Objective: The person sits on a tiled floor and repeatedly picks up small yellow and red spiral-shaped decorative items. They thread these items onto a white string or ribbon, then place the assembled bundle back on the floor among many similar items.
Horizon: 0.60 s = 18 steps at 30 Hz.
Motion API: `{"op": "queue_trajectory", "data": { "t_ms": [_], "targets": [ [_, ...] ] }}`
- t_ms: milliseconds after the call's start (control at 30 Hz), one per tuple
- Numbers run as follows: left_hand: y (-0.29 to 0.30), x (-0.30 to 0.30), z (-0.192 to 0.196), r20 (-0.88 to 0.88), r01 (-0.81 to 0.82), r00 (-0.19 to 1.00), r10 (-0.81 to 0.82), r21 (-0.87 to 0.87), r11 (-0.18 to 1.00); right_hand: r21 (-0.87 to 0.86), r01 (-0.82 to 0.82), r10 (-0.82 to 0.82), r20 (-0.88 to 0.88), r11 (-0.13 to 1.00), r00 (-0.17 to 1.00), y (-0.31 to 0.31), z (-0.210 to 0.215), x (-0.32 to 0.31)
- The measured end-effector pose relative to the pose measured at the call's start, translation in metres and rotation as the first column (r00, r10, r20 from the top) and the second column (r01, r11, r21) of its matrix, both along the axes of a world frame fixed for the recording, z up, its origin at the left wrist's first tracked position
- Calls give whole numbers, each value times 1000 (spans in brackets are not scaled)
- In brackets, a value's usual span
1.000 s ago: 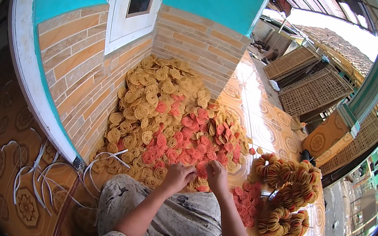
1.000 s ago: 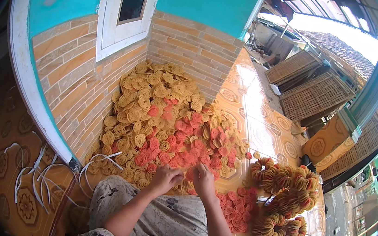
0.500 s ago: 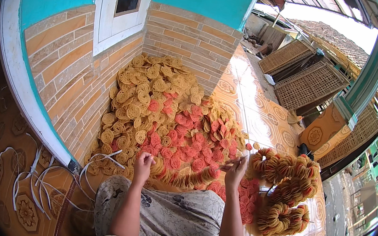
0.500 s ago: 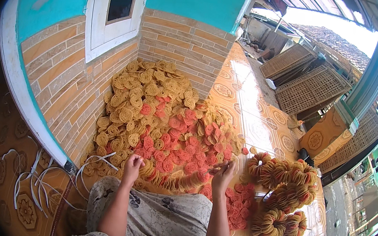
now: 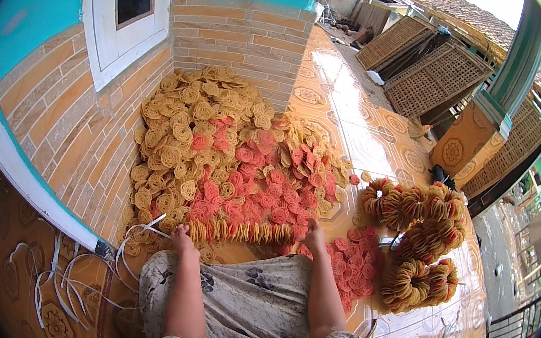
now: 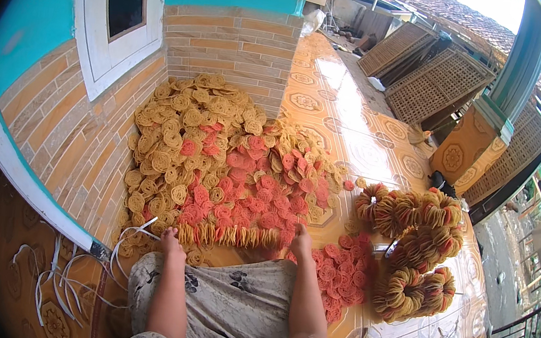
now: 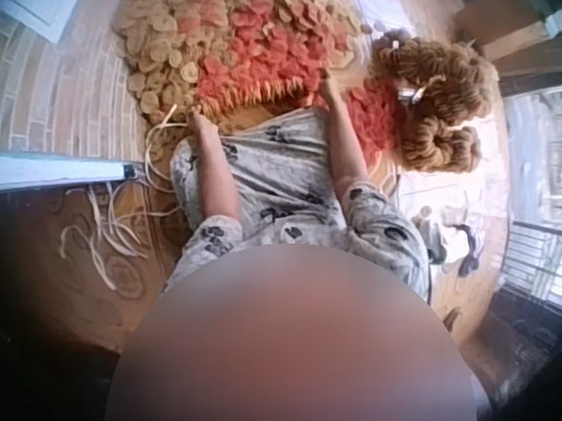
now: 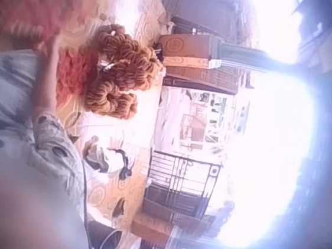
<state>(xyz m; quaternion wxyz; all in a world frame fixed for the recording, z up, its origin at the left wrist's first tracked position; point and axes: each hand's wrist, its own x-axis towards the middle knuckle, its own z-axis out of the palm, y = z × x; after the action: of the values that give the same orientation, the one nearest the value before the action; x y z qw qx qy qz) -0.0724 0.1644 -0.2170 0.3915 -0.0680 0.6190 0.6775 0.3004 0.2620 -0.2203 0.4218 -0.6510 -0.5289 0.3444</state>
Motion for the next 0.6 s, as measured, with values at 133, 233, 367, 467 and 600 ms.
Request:
{"op": "queue_trajectory", "data": {
  "t_ms": [133, 233, 367, 467, 600],
  "targets": [
    [0, -6, -2, -27, 39, 999, -39, -16, 999, -124, -182, 208, 249, 975, 946, -4, 9, 10],
    [3, -8, -5, 17, -15, 1000, 15, -11, 1000, -137, -71, 82, 75, 988, 994, -2, 3, 25],
    [3, -8, -12, 8, 27, 1000, -27, -11, 1000, -207, -6, 69, 302, 978, 951, -8, 0, 44],
    [2, -6, -17, 16, 38, 999, -38, -16, 999, -219, -115, 233, 657, 969, 717, -7, 3, 43],
    [3, -6, -19, 16, 19, 1000, -18, -45, 999, -51, 35, -45, -205, 998, 978, -1, 10, 38]
  ]
}}
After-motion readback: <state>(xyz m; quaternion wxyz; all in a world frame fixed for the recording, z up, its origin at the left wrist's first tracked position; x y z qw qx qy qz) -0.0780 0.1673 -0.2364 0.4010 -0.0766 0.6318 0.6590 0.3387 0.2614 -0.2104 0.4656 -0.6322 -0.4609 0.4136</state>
